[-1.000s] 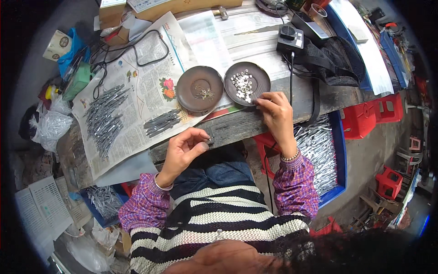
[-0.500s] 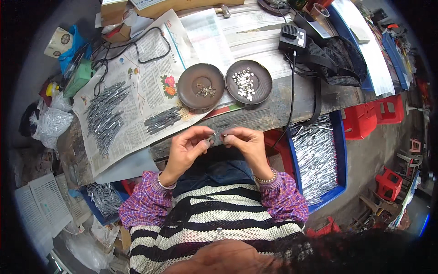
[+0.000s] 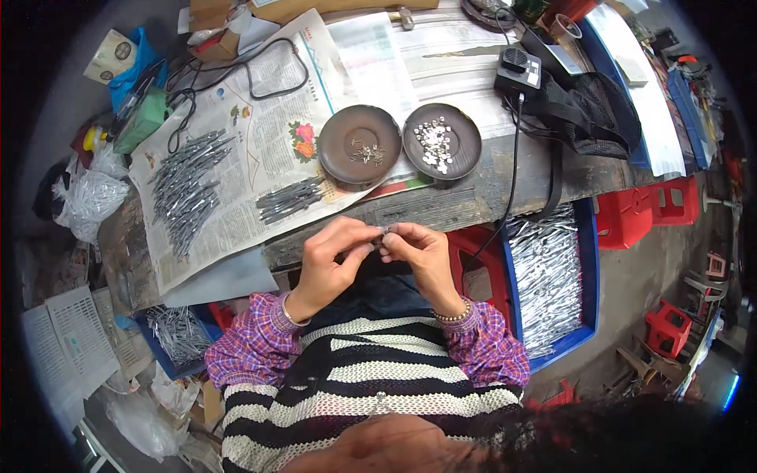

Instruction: Assembling small hardware components by placing metal washers or rings onto thin metal rods at a workbench.

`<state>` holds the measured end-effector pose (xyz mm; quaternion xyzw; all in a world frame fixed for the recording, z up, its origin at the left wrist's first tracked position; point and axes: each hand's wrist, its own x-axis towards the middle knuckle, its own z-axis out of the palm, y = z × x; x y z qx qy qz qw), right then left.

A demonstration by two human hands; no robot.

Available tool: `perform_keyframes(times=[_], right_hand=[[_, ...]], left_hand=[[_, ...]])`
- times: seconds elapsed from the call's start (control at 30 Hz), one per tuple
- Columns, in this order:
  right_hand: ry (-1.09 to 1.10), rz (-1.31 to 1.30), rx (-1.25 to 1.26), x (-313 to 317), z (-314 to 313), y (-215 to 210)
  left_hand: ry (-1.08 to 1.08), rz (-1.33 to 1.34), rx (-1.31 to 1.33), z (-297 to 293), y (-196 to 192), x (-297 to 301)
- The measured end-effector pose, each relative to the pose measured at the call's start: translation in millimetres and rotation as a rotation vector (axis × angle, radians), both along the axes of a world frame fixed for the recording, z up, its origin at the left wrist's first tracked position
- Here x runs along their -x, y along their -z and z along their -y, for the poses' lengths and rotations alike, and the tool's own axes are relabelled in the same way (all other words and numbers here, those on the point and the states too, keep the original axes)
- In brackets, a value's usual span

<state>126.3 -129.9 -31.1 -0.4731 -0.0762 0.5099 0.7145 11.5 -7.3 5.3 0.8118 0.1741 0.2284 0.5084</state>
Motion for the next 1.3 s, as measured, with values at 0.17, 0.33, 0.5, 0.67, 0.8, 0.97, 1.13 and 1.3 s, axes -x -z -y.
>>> perform_keyframes(times=[0.17, 0.33, 0.5, 0.67, 0.8, 0.97, 1.13, 1.3], right_hand=[[0.053, 0.051, 0.006, 4, 0, -1], [0.044, 0.116, -0.004, 3, 1, 1], [0.042, 0.020, 0.015, 2, 1, 3], [0.031, 0.065, 0.018, 4, 0, 4], [0.045, 0.084, -0.006, 5, 1, 4], [0.051, 0.290, -0.006, 6, 0, 3], [0.040, 0.434, 0.020, 3, 1, -5], [0.042, 0.445, 0.024, 0, 3, 0]], left_hand=[[-0.015, -0.027, -0.071, 0, -3, 1], [0.003, 0.012, 0.025, -2, 3, 1], [0.009, -0.013, 0.079, -2, 1, 1], [0.002, 0.033, -0.054, -1, 2, 0], [-0.001, 0.037, -0.191, 0, 3, -1], [0.050, -0.022, 0.118, -8, 4, 5], [0.120, -0.173, 0.793, -13, 1, 10], [0.080, -0.080, 0.660, -2, 7, 7]])
